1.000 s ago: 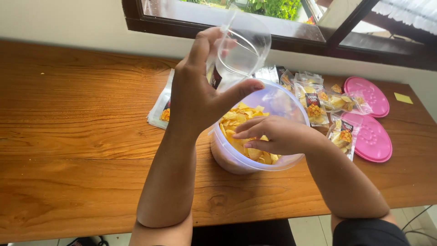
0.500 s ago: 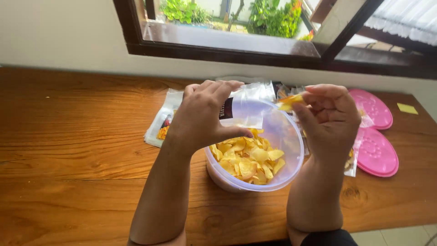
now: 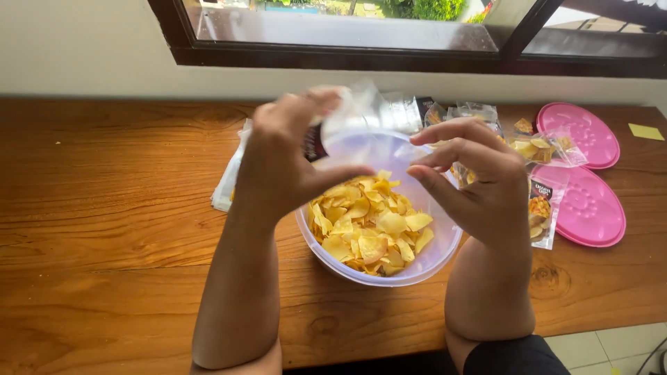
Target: Manually packaging cassava chips into small individual plastic bags from a large bowl.
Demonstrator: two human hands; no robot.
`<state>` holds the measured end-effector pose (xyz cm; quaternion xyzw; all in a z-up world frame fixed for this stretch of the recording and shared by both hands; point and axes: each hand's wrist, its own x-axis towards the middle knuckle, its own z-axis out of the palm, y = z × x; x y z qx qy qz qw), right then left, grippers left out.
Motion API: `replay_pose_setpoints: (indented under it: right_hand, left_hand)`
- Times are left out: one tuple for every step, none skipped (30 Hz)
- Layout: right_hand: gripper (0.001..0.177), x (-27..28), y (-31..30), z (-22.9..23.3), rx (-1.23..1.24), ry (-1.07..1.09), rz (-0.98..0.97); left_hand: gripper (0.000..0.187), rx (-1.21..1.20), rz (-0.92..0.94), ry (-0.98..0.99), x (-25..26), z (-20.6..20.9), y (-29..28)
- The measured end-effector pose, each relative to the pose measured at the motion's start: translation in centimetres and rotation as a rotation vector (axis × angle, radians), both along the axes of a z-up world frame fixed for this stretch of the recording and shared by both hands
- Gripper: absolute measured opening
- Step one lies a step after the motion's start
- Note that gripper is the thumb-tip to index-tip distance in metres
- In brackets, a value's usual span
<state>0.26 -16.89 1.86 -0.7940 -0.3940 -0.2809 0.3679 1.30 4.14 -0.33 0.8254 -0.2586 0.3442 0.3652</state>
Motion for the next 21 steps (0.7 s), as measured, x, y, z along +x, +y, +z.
replay_pose_setpoints:
  right_hand:
    - [0.013, 0.0, 0.0, 0.1, 0.000, 0.010, -0.002]
    - [0.012, 0.1, 0.0, 0.1, -0.049, 0.032, 0.042]
    - [0.012, 0.1, 0.0, 0.2, -0.099, 0.053, 0.086]
    - [0.012, 0.4, 0.1, -0.5, -0.097, 0.061, 0.082]
    - [0.017, 0.5, 0.3, -1.2, -0.299, 0.154, -0.023]
    - [0.034, 0.8, 0.5, -1.8, -0.501, 0.246, -0.126]
    - [0.034, 1.0, 0.7, -2.4, -0.501, 0.255, -0.126]
    - [0.045, 1.2, 1.0, -3.0, -0.761, 0.434, -0.234]
    - [0.057, 1.3, 1.3, -3.5, -1.020, 0.612, -0.345]
    - [0.057, 1.4, 1.3, -3.4, -1.024, 0.610, -0.343]
    - [0.066, 1.4, 1.4, -3.3, -1.054, 0.626, -0.318]
    - [0.076, 1.4, 1.4, -3.1, -1.085, 0.640, -0.293]
    - [0.076, 1.3, 1.6, -2.7, -1.089, 0.638, -0.293]
    - [0.069, 1.3, 1.8, -2.4, -1.120, 0.710, -0.258]
    - [0.062, 1.2, 2.0, -2.1, -1.149, 0.781, -0.222]
    - [0.062, 1.3, 1.8, -2.4, -1.153, 0.782, -0.219]
    - [0.058, 1.4, 1.6, -2.8, -1.146, 0.734, -0.145]
    - [0.055, 1.4, 1.4, -3.1, -1.137, 0.687, -0.069]
    - [0.055, 1.4, 1.5, -3.0, -1.140, 0.690, -0.065]
    - [0.050, 1.4, 1.6, -2.9, -1.152, 0.715, -0.045]
    - [0.045, 1.4, 1.7, -2.7, -1.164, 0.739, -0.025]
  left_hand:
    - [0.073, 0.000, -0.002, 0.010, -0.4, 0.4, 0.3]
    - [0.062, -0.087, 0.020, -0.022, -0.7, 0.9, 0.5]
    - [0.051, -0.174, 0.044, -0.055, -1.0, 1.4, 0.8]
    - [0.051, -0.172, 0.040, -0.047, -1.3, 1.6, 0.9]
    - [0.054, -0.211, 0.023, -0.023, -1.6, 1.7, 0.9]
    - [0.057, -0.250, 0.008, 0.000, -1.8, 1.9, 1.0]
    - [0.057, -0.249, 0.008, 0.008, -1.8, 1.9, 0.9]
    - [0.056, -0.247, -0.019, 0.002, -1.7, 1.8, 0.9]
    - [0.056, -0.245, -0.046, -0.005, -1.7, 1.8, 0.8]
    - [0.056, -0.248, -0.044, -0.005, -1.6, 1.6, 0.8]
    - [0.057, -0.246, -0.065, -0.004, -1.6, 1.6, 0.7]
    - [0.058, -0.243, -0.087, -0.003, -1.5, 1.5, 0.7]
    - [0.058, -0.247, -0.085, -0.004, -1.5, 1.5, 0.6]
    - [0.058, -0.234, -0.074, -0.007, -1.4, 1.4, 0.6]
    - [0.058, -0.220, -0.063, -0.009, -1.4, 1.4, 0.5]
    - [0.058, -0.223, -0.060, -0.006, -1.4, 1.5, 0.6]
    - [0.059, -0.209, -0.052, -0.024, -1.4, 1.5, 0.6]
    - [0.059, -0.194, -0.042, -0.039, -1.4, 1.5, 0.6]
    - [0.059, -0.196, -0.039, -0.034, -1.5, 1.5, 0.6]
    - [0.060, -0.199, -0.042, -0.040, -1.5, 1.5, 0.6]
    - [0.060, -0.201, -0.045, -0.045, -1.5, 1.5, 0.6]
